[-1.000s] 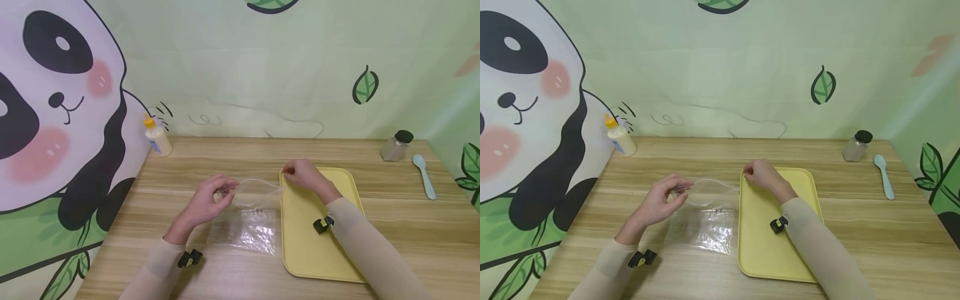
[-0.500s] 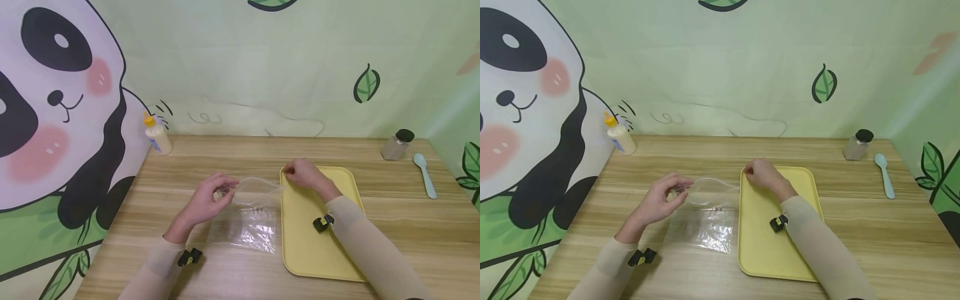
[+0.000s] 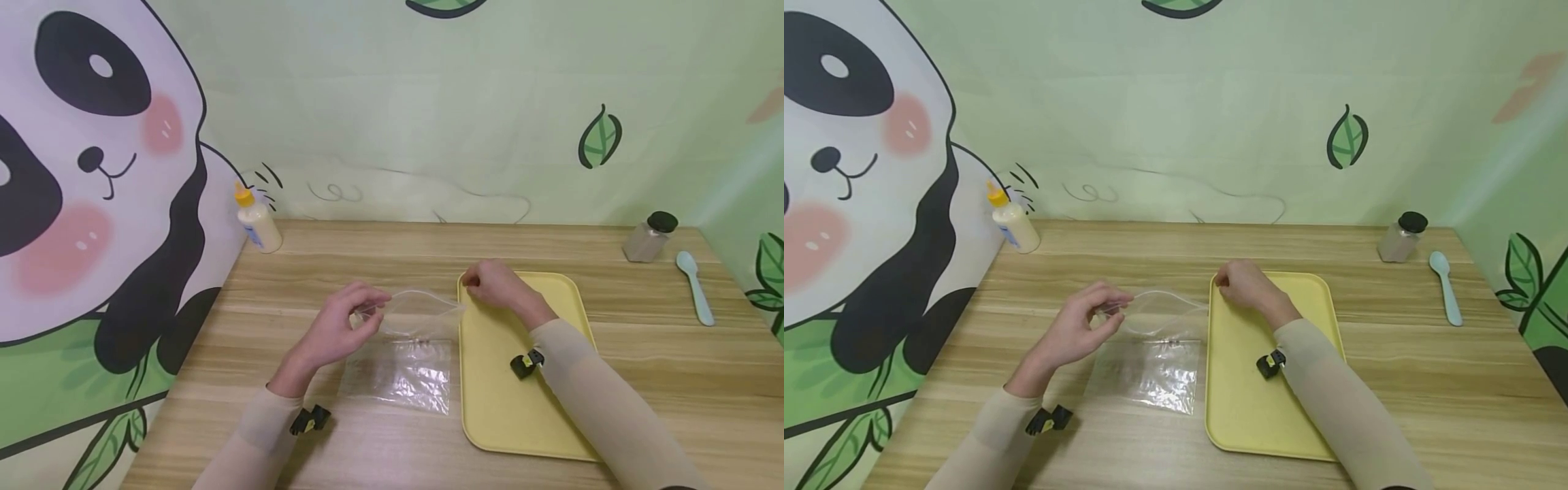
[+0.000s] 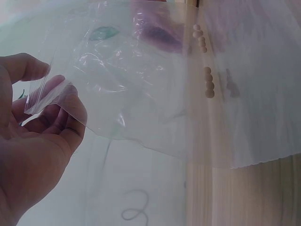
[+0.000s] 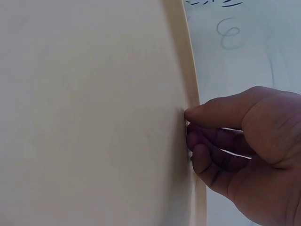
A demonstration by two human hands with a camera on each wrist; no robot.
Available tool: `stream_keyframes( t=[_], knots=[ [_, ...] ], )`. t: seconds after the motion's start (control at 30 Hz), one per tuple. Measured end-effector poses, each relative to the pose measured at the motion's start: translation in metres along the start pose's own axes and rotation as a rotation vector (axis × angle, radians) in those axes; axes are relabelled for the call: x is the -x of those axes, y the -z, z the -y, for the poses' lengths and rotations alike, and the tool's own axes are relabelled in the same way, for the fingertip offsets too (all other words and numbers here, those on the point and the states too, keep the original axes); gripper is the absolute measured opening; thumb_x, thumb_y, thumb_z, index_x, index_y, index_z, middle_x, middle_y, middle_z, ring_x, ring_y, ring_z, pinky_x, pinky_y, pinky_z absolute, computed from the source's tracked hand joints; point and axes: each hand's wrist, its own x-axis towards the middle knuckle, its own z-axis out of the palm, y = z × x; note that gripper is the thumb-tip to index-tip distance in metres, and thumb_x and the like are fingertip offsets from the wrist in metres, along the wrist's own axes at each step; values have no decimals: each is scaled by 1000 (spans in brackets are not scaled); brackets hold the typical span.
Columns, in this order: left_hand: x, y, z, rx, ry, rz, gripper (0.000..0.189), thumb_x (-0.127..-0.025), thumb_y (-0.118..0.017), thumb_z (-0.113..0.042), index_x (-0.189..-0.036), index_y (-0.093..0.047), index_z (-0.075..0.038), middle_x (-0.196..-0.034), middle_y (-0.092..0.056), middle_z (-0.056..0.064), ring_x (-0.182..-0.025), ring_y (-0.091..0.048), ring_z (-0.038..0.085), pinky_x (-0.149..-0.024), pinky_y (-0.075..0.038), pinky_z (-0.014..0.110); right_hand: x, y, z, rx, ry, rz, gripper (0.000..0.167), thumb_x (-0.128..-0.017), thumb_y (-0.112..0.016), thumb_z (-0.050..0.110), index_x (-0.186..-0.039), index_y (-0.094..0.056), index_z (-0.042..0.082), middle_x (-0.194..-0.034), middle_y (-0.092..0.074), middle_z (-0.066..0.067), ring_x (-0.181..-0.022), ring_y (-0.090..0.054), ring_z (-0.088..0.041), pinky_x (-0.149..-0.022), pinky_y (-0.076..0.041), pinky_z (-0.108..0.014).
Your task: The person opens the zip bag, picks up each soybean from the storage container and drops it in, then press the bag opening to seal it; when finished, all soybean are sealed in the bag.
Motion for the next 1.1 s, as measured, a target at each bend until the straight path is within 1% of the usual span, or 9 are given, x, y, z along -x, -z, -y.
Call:
stream_keyframes(
  t=[0.23, 0.4, 0.57, 0.8, 1.0, 1.03, 1.1],
  knots=[
    [0, 0, 0, 9, 6, 6, 28, -85, -65, 1, -113, -66, -2, -101, -66, 9, -86, -63, 16, -80, -58, 26, -1, 1, 0, 13, -2, 7, 19, -83, -61, 2, -96, -76, 4, -95, -74, -11, -92, -68, -27, -84, -57, -42],
    [-1, 0, -1, 0, 3, 5, 28, -85, -65, 1, -112, -66, 2, -101, -66, 12, -86, -62, 16, -80, -58, 26, -1, 0, 1, 12, -10, 15, 17, -83, -62, 3, -94, -75, 3, -93, -74, -11, -90, -68, -26, -83, -57, -42],
    [-1, 0, -1, 0, 5, 6, 27, -85, -65, 1, -112, -66, 2, -101, -66, 13, -86, -63, 17, -79, -58, 27, -1, 0, 1, 20, -23, 15, 11, -84, -62, 3, -88, -72, 4, -86, -71, -7, -81, -64, -21, -76, -55, -39],
    [0, 0, 0, 5, 9, 2, 27, -85, -65, 1, -113, -67, -2, -101, -66, 14, -86, -63, 18, -80, -59, 29, -2, -2, 0, 50, -6, 6, 9, -84, -61, 1, -79, -66, 6, -76, -63, -3, -72, -55, -17, -67, -49, -32],
    [0, 0, -1, 0, 6, 1, 28, -85, -65, 1, -112, -67, -2, -101, -66, 15, -85, -62, 16, -79, -58, 27, 0, 0, 0, 10, 4, -6, 10, -83, -60, 2, -77, -65, 7, -74, -62, -3, -71, -55, -18, -67, -48, -33],
    [0, 0, -1, -2, 3, -1, 28, -85, -65, 1, -112, -67, -1, -101, -66, 15, -85, -62, 16, -79, -58, 26, 1, 0, 0, 9, 20, -22, 10, -82, -60, 2, -76, -65, 8, -73, -62, -2, -70, -54, -17, -66, -48, -32],
    [0, 0, 0, -4, -4, -4, 28, -85, -65, 0, -112, -66, -1, -101, -66, 15, -85, -62, 15, -79, -58, 26, 2, 1, 0, -3, 27, -27, 9, -82, -60, 3, -78, -66, 8, -74, -63, -2, -70, -55, -17, -67, -50, -33]
  ],
)
